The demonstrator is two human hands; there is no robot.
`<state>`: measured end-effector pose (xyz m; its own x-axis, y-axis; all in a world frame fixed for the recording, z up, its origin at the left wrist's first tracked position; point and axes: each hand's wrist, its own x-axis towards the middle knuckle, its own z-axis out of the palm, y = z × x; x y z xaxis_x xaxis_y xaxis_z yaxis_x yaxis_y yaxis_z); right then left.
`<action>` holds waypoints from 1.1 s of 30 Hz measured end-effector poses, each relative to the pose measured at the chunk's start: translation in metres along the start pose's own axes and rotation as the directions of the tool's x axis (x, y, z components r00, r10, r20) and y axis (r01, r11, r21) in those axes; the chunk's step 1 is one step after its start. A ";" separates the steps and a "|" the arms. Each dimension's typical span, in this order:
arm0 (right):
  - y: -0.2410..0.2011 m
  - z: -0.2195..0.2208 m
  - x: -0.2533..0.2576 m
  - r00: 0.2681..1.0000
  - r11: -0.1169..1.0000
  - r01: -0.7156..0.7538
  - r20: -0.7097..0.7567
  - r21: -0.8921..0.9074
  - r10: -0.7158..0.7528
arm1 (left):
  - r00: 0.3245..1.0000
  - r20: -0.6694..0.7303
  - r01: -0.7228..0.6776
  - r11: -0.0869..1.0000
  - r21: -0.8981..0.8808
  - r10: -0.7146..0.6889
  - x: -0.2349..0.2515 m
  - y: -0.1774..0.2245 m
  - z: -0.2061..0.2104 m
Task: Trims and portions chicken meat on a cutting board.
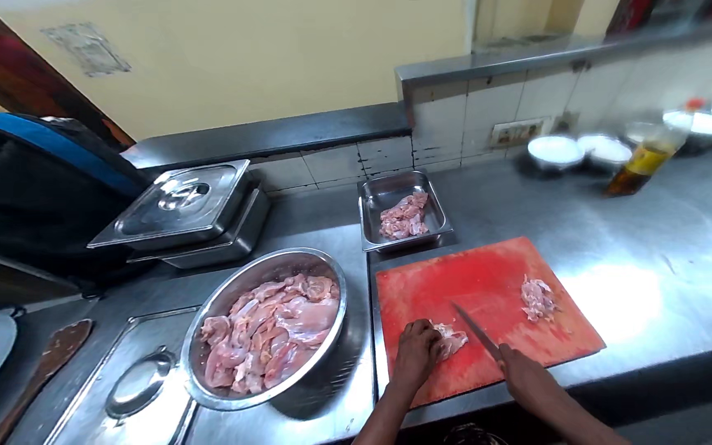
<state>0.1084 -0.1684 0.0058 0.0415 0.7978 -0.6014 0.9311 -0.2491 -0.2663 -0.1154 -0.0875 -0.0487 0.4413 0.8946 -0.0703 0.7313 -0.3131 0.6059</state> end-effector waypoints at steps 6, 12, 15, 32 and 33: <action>-0.027 -0.001 -0.032 0.997 0.990 0.024 0.073 -0.137 -0.014 | 1.000 0.001 -0.016 1.000 -0.018 0.016 0.000 0.000 -0.001; -0.036 0.015 -0.046 0.999 0.983 0.018 0.054 -0.182 -0.008 | 0.998 -0.056 0.016 0.999 0.042 -0.013 0.000 0.007 0.005; -0.038 0.017 -0.045 0.998 0.982 -0.009 0.062 -0.186 0.021 | 0.999 -0.039 0.013 0.999 0.040 -0.011 0.000 0.009 0.004; -0.050 0.017 -0.015 0.996 0.994 -0.016 0.080 -0.106 0.024 | 0.998 -0.062 0.028 0.998 -0.061 -0.032 -0.008 0.009 0.009; -0.042 0.020 -0.023 0.995 0.994 -0.028 0.094 -0.109 0.038 | 0.997 -0.074 0.017 0.998 -0.063 -0.022 -0.009 0.007 0.008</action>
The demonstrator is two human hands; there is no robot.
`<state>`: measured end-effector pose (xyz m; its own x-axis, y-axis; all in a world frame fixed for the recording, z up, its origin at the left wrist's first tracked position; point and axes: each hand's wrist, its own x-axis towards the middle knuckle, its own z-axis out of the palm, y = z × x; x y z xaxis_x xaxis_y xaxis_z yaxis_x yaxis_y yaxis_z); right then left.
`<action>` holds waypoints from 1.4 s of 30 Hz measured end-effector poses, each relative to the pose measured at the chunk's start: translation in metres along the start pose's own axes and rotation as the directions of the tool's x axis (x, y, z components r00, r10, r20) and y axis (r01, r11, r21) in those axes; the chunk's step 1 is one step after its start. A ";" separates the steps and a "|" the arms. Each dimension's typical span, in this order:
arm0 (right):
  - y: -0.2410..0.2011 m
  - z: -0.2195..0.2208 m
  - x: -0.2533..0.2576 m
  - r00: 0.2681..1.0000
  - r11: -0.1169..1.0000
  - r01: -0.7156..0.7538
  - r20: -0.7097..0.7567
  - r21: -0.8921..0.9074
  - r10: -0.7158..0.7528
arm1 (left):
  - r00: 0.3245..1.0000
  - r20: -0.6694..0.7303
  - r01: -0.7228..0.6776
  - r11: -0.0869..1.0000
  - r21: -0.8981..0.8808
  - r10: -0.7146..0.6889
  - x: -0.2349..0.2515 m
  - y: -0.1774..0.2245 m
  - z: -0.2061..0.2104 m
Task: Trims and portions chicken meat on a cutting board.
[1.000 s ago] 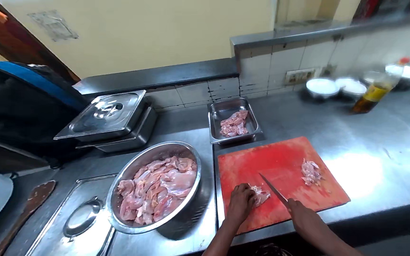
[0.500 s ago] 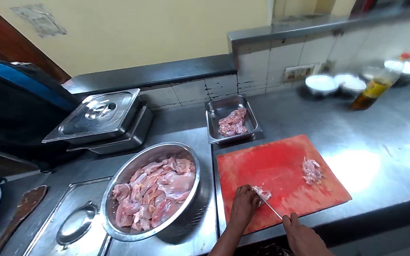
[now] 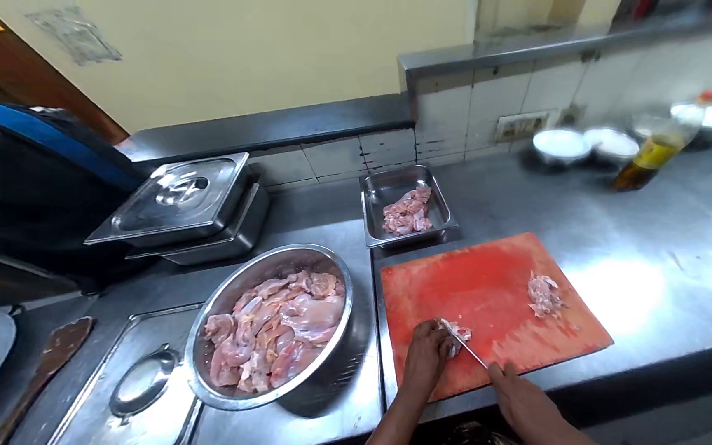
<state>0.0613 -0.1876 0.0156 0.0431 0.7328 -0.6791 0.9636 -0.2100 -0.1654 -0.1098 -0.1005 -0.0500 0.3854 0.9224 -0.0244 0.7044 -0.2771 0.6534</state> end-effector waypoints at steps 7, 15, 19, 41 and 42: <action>-0.022 -0.017 0.034 0.988 0.996 0.085 -0.128 0.015 -0.083 | 0.998 0.064 0.025 1.000 0.015 -0.026 0.002 0.003 -0.003; 0.098 -0.050 0.043 0.965 0.983 -0.110 -0.222 0.147 0.141 | 1.000 -0.004 -0.018 0.993 -0.113 0.018 -0.003 -0.012 0.001; 0.066 -0.025 0.014 0.986 0.985 -0.030 -0.158 0.172 0.057 | 0.999 0.010 0.036 0.989 -0.144 -0.035 0.005 -0.009 -0.017; 0.096 -0.059 0.056 0.968 0.965 -0.036 -0.231 0.260 0.099 | 0.996 0.027 0.079 0.992 0.102 -0.083 0.010 0.006 -0.006; 0.109 -0.062 0.045 0.963 0.955 -0.052 -0.237 0.291 0.125 | 0.995 -0.018 0.095 0.990 0.101 -0.093 0.009 0.005 -0.003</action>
<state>0.1848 -0.1377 0.0116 0.2246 0.8331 -0.5055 0.8412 -0.4276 -0.3309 -0.1044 -0.0926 -0.0442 0.3071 0.9490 -0.0717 0.7942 -0.2141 0.5688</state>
